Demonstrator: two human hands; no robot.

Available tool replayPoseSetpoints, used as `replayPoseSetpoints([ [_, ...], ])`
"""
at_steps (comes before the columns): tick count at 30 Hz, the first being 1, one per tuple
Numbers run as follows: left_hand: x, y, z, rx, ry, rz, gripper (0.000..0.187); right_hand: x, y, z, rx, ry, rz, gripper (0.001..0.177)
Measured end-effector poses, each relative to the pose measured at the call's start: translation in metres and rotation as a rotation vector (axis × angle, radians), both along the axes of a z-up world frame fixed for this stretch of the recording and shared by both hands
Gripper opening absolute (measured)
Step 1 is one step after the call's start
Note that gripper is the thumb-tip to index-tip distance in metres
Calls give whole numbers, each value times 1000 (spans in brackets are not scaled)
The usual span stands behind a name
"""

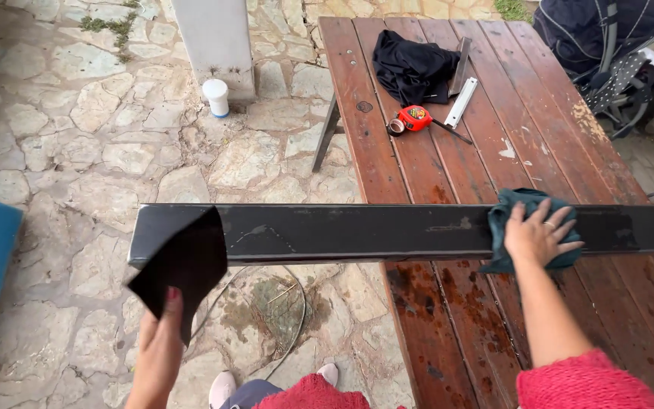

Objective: Sanding a metal beam with a sanding block and wiping it clean with a wet cloth.

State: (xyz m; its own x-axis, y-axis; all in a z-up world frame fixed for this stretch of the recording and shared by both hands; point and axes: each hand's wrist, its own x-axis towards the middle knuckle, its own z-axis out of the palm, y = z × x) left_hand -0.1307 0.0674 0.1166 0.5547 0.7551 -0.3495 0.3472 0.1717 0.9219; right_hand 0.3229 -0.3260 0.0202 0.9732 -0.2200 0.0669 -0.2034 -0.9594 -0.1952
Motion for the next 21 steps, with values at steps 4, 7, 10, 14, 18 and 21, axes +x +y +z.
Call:
replayPoseSetpoints([
  [4, -20, 40, 16, -467, -80, 523, 79, -55, 81, -7, -13, 16, 109, 82],
  [7, -37, 63, 46, -606, -365, 378, 71, -101, 138, -5, -28, 3, 190, 82],
  [10, -67, 92, 41, -686, -371, 417, 72, -147, 198, -9, -40, -17, 278, 80],
  [14, -112, 133, 22, -663, -404, 466, 75, -214, 290, -7, -87, 7, 379, 84],
  [18, -145, 171, 7, -659, -413, 556, 71, -275, 369, -16, -94, -30, 562, 83],
  [21, -167, 186, 6, -675, -387, 589, 69, -317, 417, -11, -114, 8, 649, 87],
])
